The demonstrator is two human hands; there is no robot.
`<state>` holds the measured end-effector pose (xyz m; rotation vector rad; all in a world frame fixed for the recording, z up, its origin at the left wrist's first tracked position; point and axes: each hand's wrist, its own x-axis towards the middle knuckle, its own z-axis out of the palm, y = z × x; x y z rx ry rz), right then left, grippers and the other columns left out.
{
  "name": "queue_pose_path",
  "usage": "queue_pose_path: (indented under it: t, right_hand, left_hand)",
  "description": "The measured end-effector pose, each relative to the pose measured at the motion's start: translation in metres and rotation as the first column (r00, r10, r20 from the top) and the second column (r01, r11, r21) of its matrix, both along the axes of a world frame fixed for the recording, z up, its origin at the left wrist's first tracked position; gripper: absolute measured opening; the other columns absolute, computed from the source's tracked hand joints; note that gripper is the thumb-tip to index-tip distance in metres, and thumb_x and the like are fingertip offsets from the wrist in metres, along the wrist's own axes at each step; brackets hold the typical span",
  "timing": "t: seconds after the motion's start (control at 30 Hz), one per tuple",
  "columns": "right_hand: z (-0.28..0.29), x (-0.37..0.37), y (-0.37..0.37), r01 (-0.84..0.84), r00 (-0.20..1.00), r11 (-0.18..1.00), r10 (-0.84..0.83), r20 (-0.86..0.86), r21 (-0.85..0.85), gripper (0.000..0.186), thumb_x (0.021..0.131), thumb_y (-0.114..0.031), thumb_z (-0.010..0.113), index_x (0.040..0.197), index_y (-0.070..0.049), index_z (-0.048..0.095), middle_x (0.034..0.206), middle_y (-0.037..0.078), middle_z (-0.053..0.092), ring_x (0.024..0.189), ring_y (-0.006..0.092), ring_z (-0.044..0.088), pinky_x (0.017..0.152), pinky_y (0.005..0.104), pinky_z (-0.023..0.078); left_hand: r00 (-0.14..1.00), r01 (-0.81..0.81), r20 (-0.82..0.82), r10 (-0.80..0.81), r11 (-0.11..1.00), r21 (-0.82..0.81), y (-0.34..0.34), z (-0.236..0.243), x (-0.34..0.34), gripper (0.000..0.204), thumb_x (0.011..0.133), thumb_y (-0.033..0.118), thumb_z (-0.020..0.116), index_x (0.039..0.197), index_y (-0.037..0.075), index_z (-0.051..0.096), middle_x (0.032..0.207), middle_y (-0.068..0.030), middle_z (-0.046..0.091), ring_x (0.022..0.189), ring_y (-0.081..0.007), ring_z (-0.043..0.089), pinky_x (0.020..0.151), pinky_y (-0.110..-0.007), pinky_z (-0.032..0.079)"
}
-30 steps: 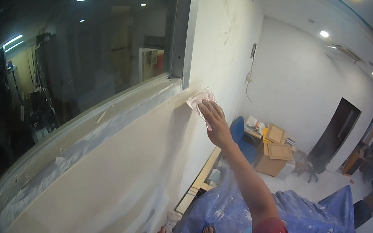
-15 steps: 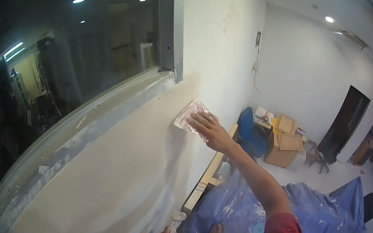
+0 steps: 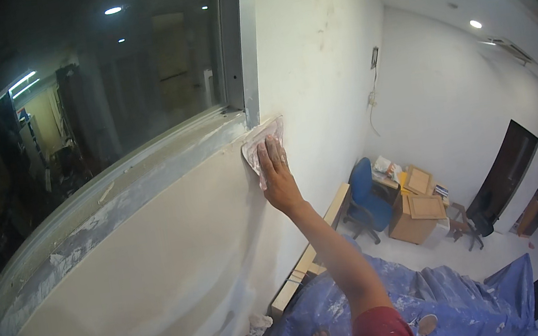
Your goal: The person applies and smooths plaster along the wall using a putty scraper.
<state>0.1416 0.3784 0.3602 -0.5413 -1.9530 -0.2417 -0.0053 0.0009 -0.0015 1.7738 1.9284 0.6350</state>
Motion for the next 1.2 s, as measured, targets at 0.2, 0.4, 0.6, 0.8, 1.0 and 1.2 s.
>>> queue_pose_path:
  t: [0.2,0.4,0.6,0.8,1.0,1.2]
  right_hand:
    - [-0.056,0.079,-0.032,0.095,0.86,0.954,0.065,0.506,-0.284,0.087,0.081,0.009,0.058,0.159,-0.015,0.028,0.165,0.017,0.024,0.153,0.0403,0.02,0.123,0.0547,0.022]
    - [-0.005,0.057,-0.053,0.036,0.997,0.99,-0.025,0.077,-0.139,0.085,0.083,0.012,0.052,0.159,-0.018,0.03,0.164,0.014,0.028,0.151,0.0377,0.025,0.123,0.0521,0.022]
    - [0.017,0.008,-0.05,0.001,1.0,0.991,0.0,0.008,-0.133,0.084,0.084,0.01,0.054,0.16,-0.017,0.028,0.164,0.016,0.027,0.152,0.0397,0.023,0.123,0.0529,0.021]
    - [-0.075,0.034,-0.062,-0.034,0.974,0.987,0.067,0.216,-0.156,0.083,0.08,0.012,0.055,0.157,-0.014,0.036,0.163,0.02,0.029,0.151,0.0408,0.026,0.123,0.0525,0.02]
    - [-0.019,0.087,-0.021,0.093,0.994,0.987,-0.099,-0.045,-0.128,0.075,0.087,0.012,0.049,0.156,-0.014,0.037,0.16,0.02,0.033,0.148,0.0426,0.03,0.121,0.0497,0.028]
    - [0.033,0.056,0.013,0.023,0.996,0.996,-0.03,-0.08,-0.084,0.079,0.086,0.012,0.049,0.158,-0.019,0.034,0.161,0.015,0.033,0.148,0.0413,0.03,0.121,0.0493,0.029]
  left_hand:
    - [0.999,-0.041,0.019,0.038,0.986,0.159,-0.003,0.011,0.003,0.057,0.087,0.041,0.06,0.121,-0.004,0.057,0.084,-0.0282,0.07,0.075,-0.0469,0.069,0.072,-0.056,0.055]
    - [1.0,-0.027,0.0,0.027,0.996,0.09,-0.001,0.0,0.002,0.059,0.089,0.041,0.058,0.125,-0.005,0.053,0.084,-0.0283,0.07,0.076,-0.0466,0.069,0.073,-0.056,0.055]
    - [1.0,0.0,-0.013,0.001,0.997,0.076,0.0,0.003,0.0,0.06,0.089,0.042,0.057,0.128,-0.004,0.052,0.086,-0.0285,0.07,0.08,-0.0466,0.069,0.075,-0.057,0.054]
    - [1.0,-0.021,-0.008,0.022,0.994,0.11,-0.001,0.001,0.001,0.059,0.089,0.042,0.058,0.128,-0.001,0.052,0.087,-0.029,0.07,0.081,-0.0471,0.069,0.076,-0.057,0.054]
    - [0.998,-0.039,0.047,0.037,0.998,0.046,-0.004,-0.008,0.006,0.06,0.089,0.043,0.059,0.13,0.0,0.053,0.089,-0.0282,0.071,0.083,-0.0466,0.069,0.077,-0.057,0.053]
    - [0.999,-0.041,-0.002,0.041,0.998,-0.039,-0.005,0.006,-0.002,0.06,0.089,0.043,0.059,0.131,0.001,0.052,0.09,-0.0273,0.071,0.083,-0.0454,0.07,0.076,-0.056,0.053]
